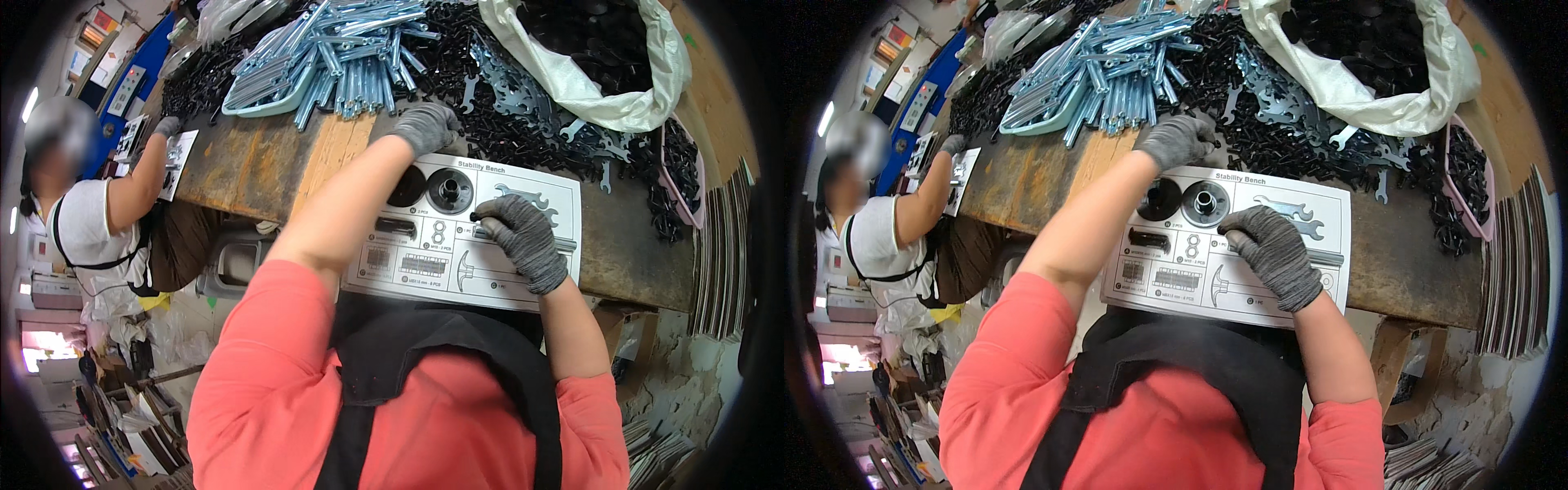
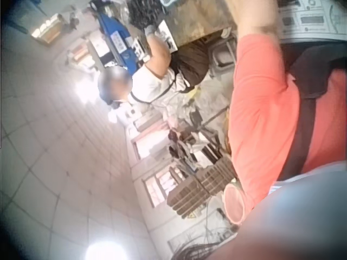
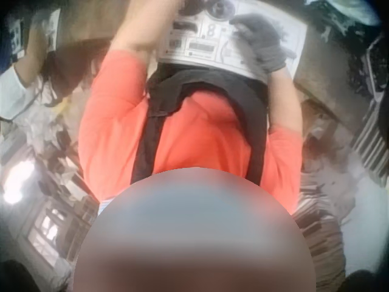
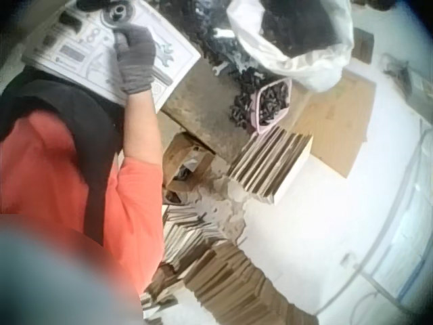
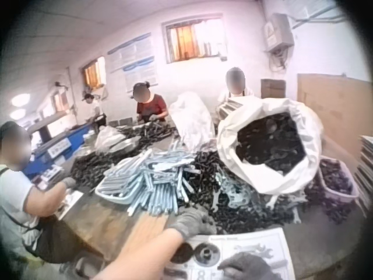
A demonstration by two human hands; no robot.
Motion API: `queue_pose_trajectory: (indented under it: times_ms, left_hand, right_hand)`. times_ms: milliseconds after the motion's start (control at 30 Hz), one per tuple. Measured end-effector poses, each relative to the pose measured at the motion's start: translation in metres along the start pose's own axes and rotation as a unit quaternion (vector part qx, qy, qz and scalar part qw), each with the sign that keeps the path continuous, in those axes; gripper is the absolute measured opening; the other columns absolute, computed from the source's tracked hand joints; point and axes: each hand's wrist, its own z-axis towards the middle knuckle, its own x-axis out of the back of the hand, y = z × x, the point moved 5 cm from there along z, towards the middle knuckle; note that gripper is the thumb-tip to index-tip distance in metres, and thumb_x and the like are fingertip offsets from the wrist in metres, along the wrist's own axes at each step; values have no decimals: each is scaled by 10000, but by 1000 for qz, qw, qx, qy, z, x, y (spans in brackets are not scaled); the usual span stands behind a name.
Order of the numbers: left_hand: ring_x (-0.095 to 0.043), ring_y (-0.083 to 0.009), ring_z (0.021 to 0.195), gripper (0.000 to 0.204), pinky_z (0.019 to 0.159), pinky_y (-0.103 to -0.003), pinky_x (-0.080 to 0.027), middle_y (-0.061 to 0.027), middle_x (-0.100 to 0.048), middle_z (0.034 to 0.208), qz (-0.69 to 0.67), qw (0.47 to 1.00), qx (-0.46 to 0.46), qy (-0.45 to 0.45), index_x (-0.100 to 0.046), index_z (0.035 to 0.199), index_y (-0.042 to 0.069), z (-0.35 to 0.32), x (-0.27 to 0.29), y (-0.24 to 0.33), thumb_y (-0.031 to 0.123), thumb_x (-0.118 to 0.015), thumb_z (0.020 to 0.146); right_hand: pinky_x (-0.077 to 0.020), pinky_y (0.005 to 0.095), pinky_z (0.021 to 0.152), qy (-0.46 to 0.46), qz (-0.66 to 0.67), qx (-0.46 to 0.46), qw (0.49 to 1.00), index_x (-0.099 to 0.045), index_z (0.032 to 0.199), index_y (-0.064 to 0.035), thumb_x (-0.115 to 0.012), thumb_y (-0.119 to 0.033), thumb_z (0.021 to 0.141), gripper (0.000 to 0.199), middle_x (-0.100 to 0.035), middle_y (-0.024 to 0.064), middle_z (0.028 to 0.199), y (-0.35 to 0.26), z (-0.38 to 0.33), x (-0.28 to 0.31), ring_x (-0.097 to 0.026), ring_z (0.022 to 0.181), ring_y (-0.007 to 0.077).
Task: The person repeatedly picks metal hardware pieces from a workbench and places them into designated slots on a printed cardboard template. The person handles bolts, nuts, washers, and wrenches one at a time, arranging them on the template and then resetting the template to repeat the process.
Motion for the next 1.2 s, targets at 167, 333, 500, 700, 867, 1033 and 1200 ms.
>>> queue_pose_trajectory:
  times_ms: [167, 333, 500, 700, 867, 1033, 1200]
  left_hand:
    - [-606, -246, 810, 182, 734, -318, -492, -74, -630, 865, -179, 970, -157, -58, -634, 965, 78, -104, 18, -22, 127, -630, 789]
    - [-612, -242, 807, 184, 693, -336, -502, -62, -597, 921, 128, 957, -230, -124, -627, 963, 141, -185, -12, -24, 139, -558, 792]
    - [-614, -249, 784, 180, 696, -323, -505, -83, -605, 927, 35, 969, -242, 15, -615, 962, 90, -210, -36, -42, 74, -551, 795]
    - [-611, -190, 809, 191, 715, -301, -490, -115, -611, 887, -318, 948, 13, 19, -582, 1004, 13, -211, -57, -71, 29, -586, 814]
    - [-591, -237, 866, 376, 756, -342, -487, -127, -594, 922, -213, 972, -84, 62, -558, 1028, 19, -219, -44, -44, 177, -712, 723]
    - [-578, -311, 861, 449, 796, -385, -462, -138, -591, 926, -157, 975, -118, 100, -544, 1035, 42, -219, -47, -32, 206, -733, 662]
    - [-587, -323, 822, 386, 730, -394, -463, -132, -605, 868, -159, 978, -108, 77, -542, 980, 47, -221, -53, -35, 190, -721, 670]
  right_hand:
    - [-470, 335, 759, -104, -82, 112, 985, -638, 907, -44, -593, -147, 800, 155, -615, 102, 860, -4, 2, -60, -590, 828, 252]
    - [-489, 372, 622, -129, -316, 256, 904, -597, 884, -72, -534, -160, 767, 159, -579, 103, 839, -38, 4, -121, -594, 731, 244]
    - [-482, 327, 517, -141, -343, 312, 875, -613, 911, -97, -564, -148, 749, 177, -546, 72, 717, -41, -1, -134, -571, 612, 228]
    - [-461, 413, 715, -166, -89, 154, 970, -601, 903, -40, -588, -224, 810, 206, -583, 136, 835, -16, 5, -132, -572, 772, 327]
    - [-469, 419, 686, -221, -273, 33, 936, -605, 882, -55, -601, -325, 790, 285, -578, 158, 824, -24, 1, -123, -583, 780, 317]
    - [-483, 436, 634, -205, -311, 66, 926, -589, 869, -74, -555, -285, 817, 220, -573, 165, 828, -22, -1, -138, -600, 738, 318]
    - [-491, 434, 602, -227, -313, 85, 918, -573, 921, -80, -484, -210, 840, 177, -578, 168, 827, -28, -12, -136, -611, 714, 321]
